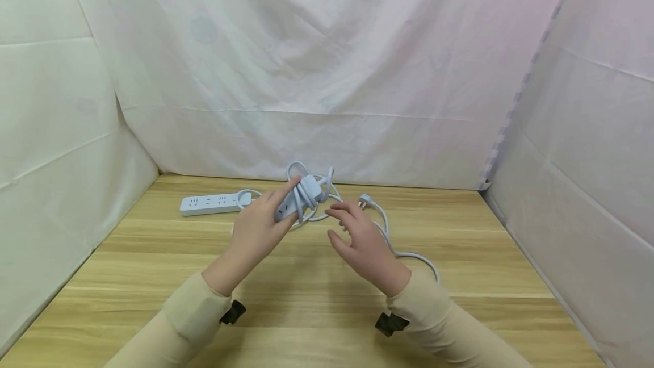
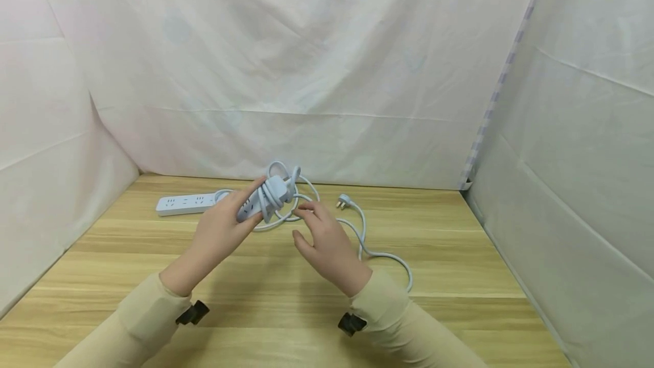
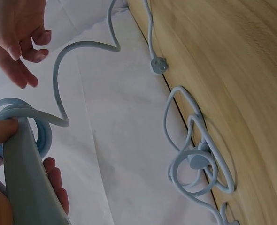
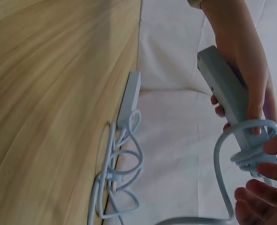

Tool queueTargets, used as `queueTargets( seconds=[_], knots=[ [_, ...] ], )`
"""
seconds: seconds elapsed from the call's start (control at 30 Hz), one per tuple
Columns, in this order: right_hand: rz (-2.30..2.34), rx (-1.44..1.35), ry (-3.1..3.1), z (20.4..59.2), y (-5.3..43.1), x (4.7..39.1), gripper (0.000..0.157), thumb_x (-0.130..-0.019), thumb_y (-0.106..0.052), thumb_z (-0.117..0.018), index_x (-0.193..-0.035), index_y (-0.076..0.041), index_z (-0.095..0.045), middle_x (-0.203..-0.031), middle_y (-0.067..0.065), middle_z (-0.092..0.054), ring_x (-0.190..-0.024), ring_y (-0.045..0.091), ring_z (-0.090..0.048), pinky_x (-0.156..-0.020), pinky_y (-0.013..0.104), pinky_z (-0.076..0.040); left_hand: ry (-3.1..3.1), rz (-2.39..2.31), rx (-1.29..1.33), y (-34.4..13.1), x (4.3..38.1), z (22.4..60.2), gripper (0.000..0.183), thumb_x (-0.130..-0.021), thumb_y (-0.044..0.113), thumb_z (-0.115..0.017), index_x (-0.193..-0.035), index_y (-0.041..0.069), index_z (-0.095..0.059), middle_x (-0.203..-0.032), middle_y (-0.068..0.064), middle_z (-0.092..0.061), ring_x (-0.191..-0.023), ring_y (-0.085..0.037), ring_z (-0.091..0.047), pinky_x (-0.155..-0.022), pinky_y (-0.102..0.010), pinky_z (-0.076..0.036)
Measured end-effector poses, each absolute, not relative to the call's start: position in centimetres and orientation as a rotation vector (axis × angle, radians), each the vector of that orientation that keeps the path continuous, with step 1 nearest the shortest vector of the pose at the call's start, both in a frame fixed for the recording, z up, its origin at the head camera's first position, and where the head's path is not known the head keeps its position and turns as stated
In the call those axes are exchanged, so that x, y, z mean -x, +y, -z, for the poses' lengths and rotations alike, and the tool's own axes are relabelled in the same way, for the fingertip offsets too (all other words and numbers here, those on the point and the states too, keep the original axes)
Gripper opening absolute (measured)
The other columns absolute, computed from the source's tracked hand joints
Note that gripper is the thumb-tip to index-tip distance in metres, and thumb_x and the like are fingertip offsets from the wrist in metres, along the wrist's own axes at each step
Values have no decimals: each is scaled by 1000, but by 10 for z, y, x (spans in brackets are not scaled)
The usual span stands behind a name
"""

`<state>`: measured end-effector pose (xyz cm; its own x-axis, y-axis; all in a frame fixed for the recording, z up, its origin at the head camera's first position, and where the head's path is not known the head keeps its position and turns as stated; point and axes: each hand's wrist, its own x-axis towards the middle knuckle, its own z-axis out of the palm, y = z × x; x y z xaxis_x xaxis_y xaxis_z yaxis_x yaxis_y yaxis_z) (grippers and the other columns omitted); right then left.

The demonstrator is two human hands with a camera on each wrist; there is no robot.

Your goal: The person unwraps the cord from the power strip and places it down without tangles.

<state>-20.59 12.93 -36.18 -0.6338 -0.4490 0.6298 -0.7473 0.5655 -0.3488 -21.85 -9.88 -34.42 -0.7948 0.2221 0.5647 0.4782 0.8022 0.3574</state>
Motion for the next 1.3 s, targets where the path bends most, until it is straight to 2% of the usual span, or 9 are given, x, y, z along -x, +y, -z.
queueTargets(
  seconds=[0.23,0.47,0.53,0.77,0.93,1.13,1.3],
  knots=[
    [-943,-1012,-2475,364,115,205,44,-94,-12,-64,-135,-3,-53,-141,9,-48,-122,21,-51,-86,32,-51,-2490,706,523,-94,219,341,65,-88,30,-72,-146,31,-45,-116,-12,-66,-82,-24,-63,-59,-40,-50],
    [-1020,-1000,-2554,370,106,211,56,-95,-20,-63,-147,-12,-43,-153,6,-34,-138,21,-35,-105,41,-38,-2496,695,533,-91,215,342,67,-87,28,-73,-146,34,-44,-108,-11,-66,-72,-21,-58,-52,-35,-44],
    [-1040,-1019,-2539,371,104,213,56,-95,-19,-63,-147,-12,-43,-153,6,-35,-138,21,-35,-106,42,-37,-2496,696,540,-91,215,342,68,-86,27,-74,-147,34,-44,-106,-11,-66,-70,-21,-55,-51,-34,-42],
    [-1052,-1110,-2459,380,100,222,39,-94,-13,-65,-131,-6,-58,-142,11,-44,-130,25,-42,-100,42,-42,-2497,702,565,-90,215,345,71,-84,23,-75,-147,33,-43,-104,-10,-65,-61,-18,-49,-48,-32,-37],
    [-1007,-1170,-2454,384,100,223,29,-96,-13,-63,-124,-7,-65,-135,8,-52,-126,23,-47,-101,38,-42,-2500,642,556,-89,215,345,72,-83,23,-75,-147,34,-43,-100,-9,-64,-59,-17,-47,-46,-31,-36],
    [-975,-1155,-2480,381,104,216,22,-100,-14,-55,-118,-8,-67,-127,5,-62,-121,20,-54,-99,36,-44,-2469,551,514,-94,220,349,69,-83,29,-77,-145,33,-46,-90,-7,-62,-60,-17,-49,-47,-32,-38],
    [-924,-1186,-2400,380,109,213,20,-101,-12,-54,-115,-7,-67,-120,5,-65,-116,20,-58,-97,34,-45,-2480,549,497,-96,222,352,66,-84,31,-76,-144,32,-47,-90,-8,-62,-60,-18,-51,-47,-32,-39]
  ],
)
